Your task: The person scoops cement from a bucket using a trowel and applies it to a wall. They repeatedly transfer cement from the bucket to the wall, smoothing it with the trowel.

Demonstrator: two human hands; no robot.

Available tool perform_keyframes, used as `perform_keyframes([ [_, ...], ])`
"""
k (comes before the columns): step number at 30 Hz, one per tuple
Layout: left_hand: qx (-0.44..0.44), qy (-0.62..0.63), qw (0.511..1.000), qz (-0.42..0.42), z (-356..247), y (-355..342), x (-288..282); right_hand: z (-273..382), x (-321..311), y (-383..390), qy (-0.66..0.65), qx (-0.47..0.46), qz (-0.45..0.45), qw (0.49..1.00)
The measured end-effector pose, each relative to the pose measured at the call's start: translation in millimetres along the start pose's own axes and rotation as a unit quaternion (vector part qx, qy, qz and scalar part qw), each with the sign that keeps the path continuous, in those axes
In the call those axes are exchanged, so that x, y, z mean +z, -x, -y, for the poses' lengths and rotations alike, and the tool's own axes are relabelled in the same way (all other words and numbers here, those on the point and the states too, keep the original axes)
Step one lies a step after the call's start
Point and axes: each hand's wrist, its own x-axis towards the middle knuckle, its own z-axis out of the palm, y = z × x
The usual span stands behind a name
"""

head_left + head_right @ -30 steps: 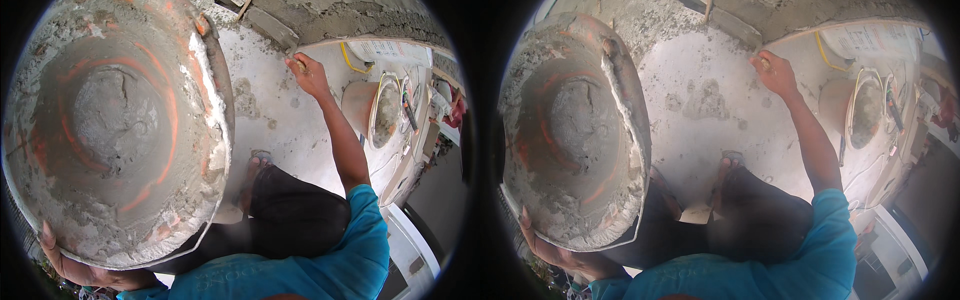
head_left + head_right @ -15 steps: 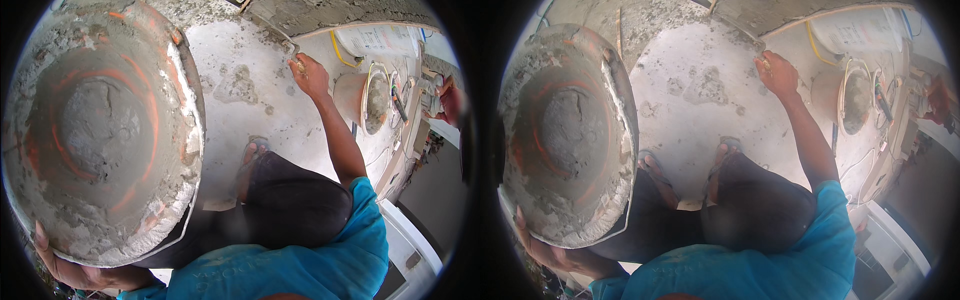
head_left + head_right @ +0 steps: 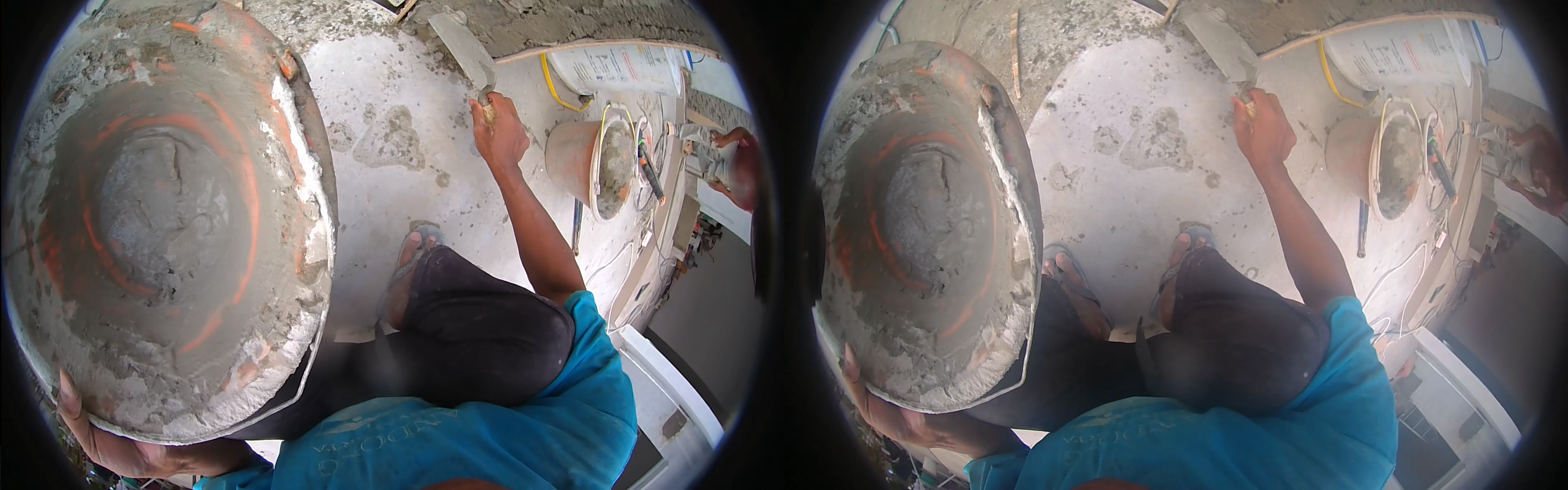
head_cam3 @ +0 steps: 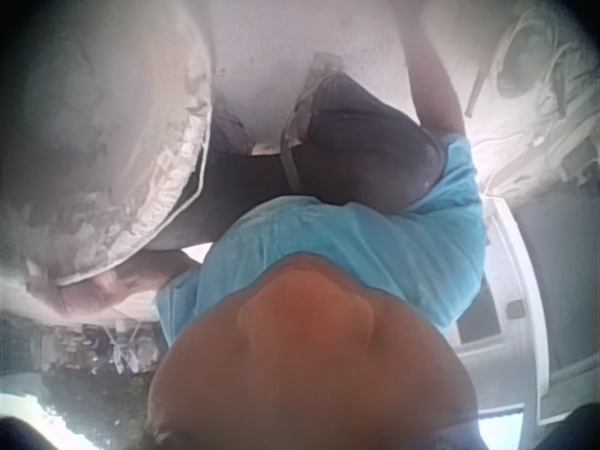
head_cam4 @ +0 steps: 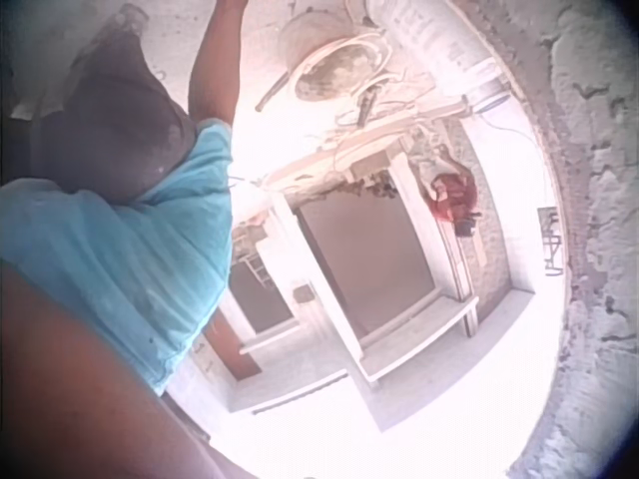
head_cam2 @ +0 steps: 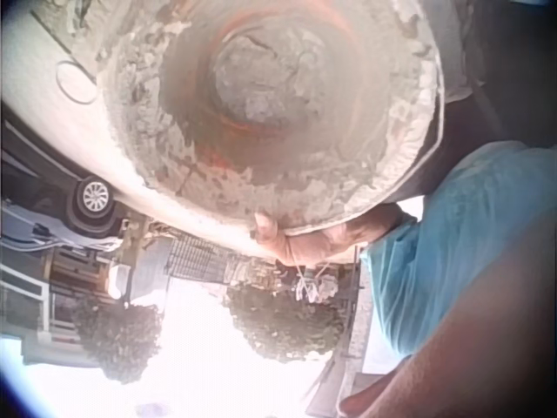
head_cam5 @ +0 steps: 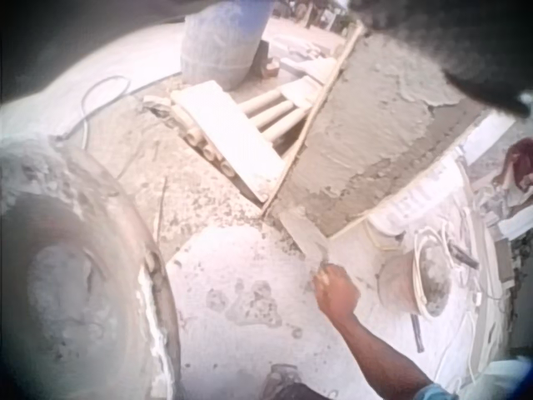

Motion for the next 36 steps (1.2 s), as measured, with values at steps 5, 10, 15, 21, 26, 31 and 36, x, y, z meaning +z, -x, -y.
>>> perform_keyframes([
  [5, -0.032, 0.025, 0.997, -0.065, -6, 6, 28, 26, -6, -7, -0.091, -0.120, -0.071, 0.986],
  [10, -0.018, 0.020, 0.997, -0.068, -23, 4, 31, 78, -20, -24, -0.085, -0.199, 0.126, 0.968],
  [15, -0.085, 0.029, 0.994, 0.064, -17, 6, 2, -8, 13, -27, -0.053, -0.079, 0.120, 0.988],
  [21, -0.002, 0.014, 0.996, -0.092, -20, 8, 15, -29, 52, -42, -0.020, -0.096, 0.156, 0.983],
  [26, 0.030, -0.003, 0.987, -0.159, -12, 16, 34, -20, 38, -62, -0.030, -0.004, 0.167, 0.985],
  [31, -0.062, 0.034, 0.997, 0.040, -28, 20, -1, -12, 20, -67, -0.052, -0.002, 0.144, 0.988],
  [36, 0.047, -0.024, 0.972, -0.228, -2, 23, 69, -4, -10, -68, -0.070, 0.016, 0.128, 0.989],
])
